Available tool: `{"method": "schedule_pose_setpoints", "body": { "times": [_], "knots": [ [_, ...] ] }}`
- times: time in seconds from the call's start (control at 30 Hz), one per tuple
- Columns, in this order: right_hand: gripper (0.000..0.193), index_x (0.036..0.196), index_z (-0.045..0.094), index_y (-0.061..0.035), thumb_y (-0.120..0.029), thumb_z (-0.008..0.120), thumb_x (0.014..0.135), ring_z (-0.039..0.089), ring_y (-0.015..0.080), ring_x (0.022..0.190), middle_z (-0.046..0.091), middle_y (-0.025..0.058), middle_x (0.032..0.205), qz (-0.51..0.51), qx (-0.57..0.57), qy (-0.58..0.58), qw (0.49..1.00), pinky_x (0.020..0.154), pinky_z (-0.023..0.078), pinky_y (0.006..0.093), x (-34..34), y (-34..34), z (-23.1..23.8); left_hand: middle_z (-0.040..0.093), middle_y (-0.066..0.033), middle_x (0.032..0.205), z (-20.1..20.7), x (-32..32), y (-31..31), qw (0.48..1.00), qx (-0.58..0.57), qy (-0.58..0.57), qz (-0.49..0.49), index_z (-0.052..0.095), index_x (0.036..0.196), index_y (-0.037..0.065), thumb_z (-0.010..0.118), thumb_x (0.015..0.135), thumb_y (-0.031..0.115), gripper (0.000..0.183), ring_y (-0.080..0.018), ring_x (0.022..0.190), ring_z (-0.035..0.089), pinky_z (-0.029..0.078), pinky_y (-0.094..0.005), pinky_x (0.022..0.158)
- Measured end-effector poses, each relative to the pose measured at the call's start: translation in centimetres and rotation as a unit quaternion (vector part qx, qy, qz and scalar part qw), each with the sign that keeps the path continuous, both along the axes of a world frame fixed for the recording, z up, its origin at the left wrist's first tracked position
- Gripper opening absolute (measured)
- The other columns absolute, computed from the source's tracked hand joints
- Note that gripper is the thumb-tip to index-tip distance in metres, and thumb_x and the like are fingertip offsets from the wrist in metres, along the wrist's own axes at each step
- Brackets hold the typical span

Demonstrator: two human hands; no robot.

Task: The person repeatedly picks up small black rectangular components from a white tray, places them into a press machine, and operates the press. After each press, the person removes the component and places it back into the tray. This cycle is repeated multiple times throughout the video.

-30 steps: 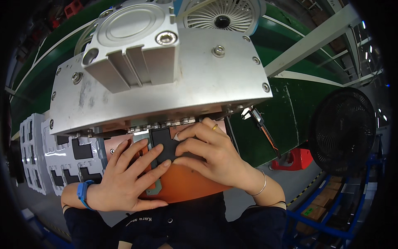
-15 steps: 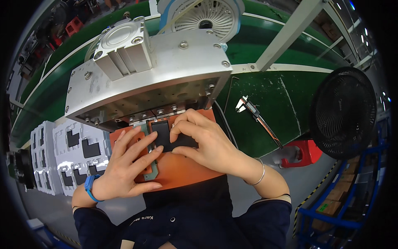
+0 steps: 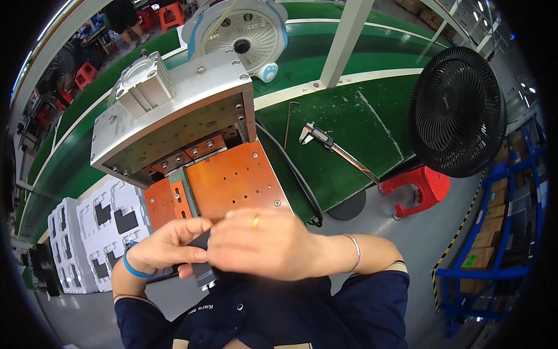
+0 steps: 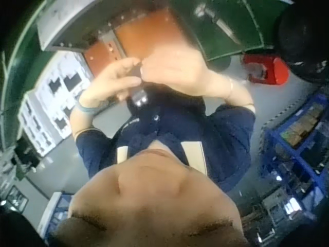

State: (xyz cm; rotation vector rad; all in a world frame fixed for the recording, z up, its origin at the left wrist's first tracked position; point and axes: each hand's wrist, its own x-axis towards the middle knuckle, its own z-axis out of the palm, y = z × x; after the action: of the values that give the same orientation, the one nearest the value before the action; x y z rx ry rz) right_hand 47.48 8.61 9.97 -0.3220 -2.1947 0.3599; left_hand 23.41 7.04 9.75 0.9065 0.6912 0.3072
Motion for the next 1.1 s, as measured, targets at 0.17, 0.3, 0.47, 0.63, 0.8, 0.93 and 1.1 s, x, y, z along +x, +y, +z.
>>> {"method": "schedule_pose_setpoints", "body": {
  "times": [0.17,0.3,0.47,0.63,0.8,0.93,1.1],
  "knots": [
    [0.049,0.116,0.066,-0.0031,-0.005,0.080,0.069,0.059,0.0326,0.113,0.063,0.0151,0.123,-0.293,-0.042,-0.058,0.953,0.097,0.047,0.0398,6.0,4.5,-2.6,0.065,-0.0066,0.095,1.0,-0.2,-0.6,0.985,0.013,-0.061,0.160,0.047,0.129,0.000,0.066,0.091,-0.002,0.043,-0.0158,0.070,0.069,0.057,-0.0246,0.059],
    [0.053,0.124,0.061,-0.0018,0.002,0.069,0.072,0.055,0.0354,0.111,0.060,0.0168,0.121,-0.482,-0.131,-0.163,0.851,0.100,0.045,0.0407,15.9,9.0,-11.2,0.068,-0.0104,0.086,-0.2,-0.9,0.5,0.964,0.121,0.030,0.233,0.048,0.123,0.003,0.072,0.084,0.000,0.045,-0.0195,0.069,0.071,0.058,-0.0306,0.061],
    [0.027,0.090,0.068,-0.0032,-0.009,0.073,0.065,0.062,0.0320,0.095,0.062,0.0129,0.095,-0.521,-0.210,-0.213,0.799,0.084,0.051,0.0419,17.4,10.4,-13.6,0.068,-0.0084,0.095,-1.2,-1.4,1.5,0.964,0.105,0.061,0.236,0.059,0.120,0.002,0.071,0.091,0.016,0.034,-0.0161,0.079,0.072,0.058,-0.0216,0.065],
    [0.028,0.091,0.065,-0.0029,-0.006,0.070,0.063,0.063,0.0240,0.067,0.064,0.0109,0.079,-0.510,-0.205,-0.157,0.820,0.067,0.052,0.0349,17.6,10.7,-13.2,0.069,-0.0088,0.093,-1.4,-1.4,1.6,0.964,0.099,0.049,0.242,0.062,0.114,-0.001,0.070,0.093,0.018,0.029,-0.0160,0.074,0.072,0.058,-0.0221,0.064],
    [0.045,0.114,0.061,-0.0025,0.006,0.059,0.069,0.049,0.0054,0.062,0.055,0.0000,0.074,-0.434,-0.287,0.028,0.854,0.057,0.040,0.0208,15.8,7.3,-11.1,0.069,-0.0097,0.090,-1.4,-1.4,1.3,0.961,0.101,0.068,0.248,0.064,0.110,-0.003,0.069,0.092,0.018,0.027,-0.0147,0.066,0.069,0.056,-0.0224,0.058],
    [0.058,0.133,0.055,0.0014,0.006,0.061,0.076,0.046,0.0031,0.067,0.051,-0.0025,0.084,-0.289,-0.352,0.114,0.883,0.058,0.036,0.0174,10.6,4.3,-5.8,0.069,-0.0095,0.088,-1.4,-1.5,1.4,0.962,0.100,0.075,0.241,0.065,0.107,-0.003,0.069,0.092,0.018,0.026,-0.0145,0.064,0.069,0.055,-0.0227,0.057],
    [0.048,0.111,0.074,-0.0043,-0.008,0.088,0.066,0.057,0.0112,0.067,0.064,0.0046,0.081,-0.230,-0.159,0.043,0.959,0.059,0.045,0.0243,4.2,2.8,-2.6,0.069,-0.0092,0.085,-1.4,-1.6,1.6,0.965,0.104,0.076,0.227,0.066,0.106,-0.003,0.069,0.092,0.017,0.025,-0.0144,0.062,0.068,0.055,-0.0229,0.056]
  ]
}}
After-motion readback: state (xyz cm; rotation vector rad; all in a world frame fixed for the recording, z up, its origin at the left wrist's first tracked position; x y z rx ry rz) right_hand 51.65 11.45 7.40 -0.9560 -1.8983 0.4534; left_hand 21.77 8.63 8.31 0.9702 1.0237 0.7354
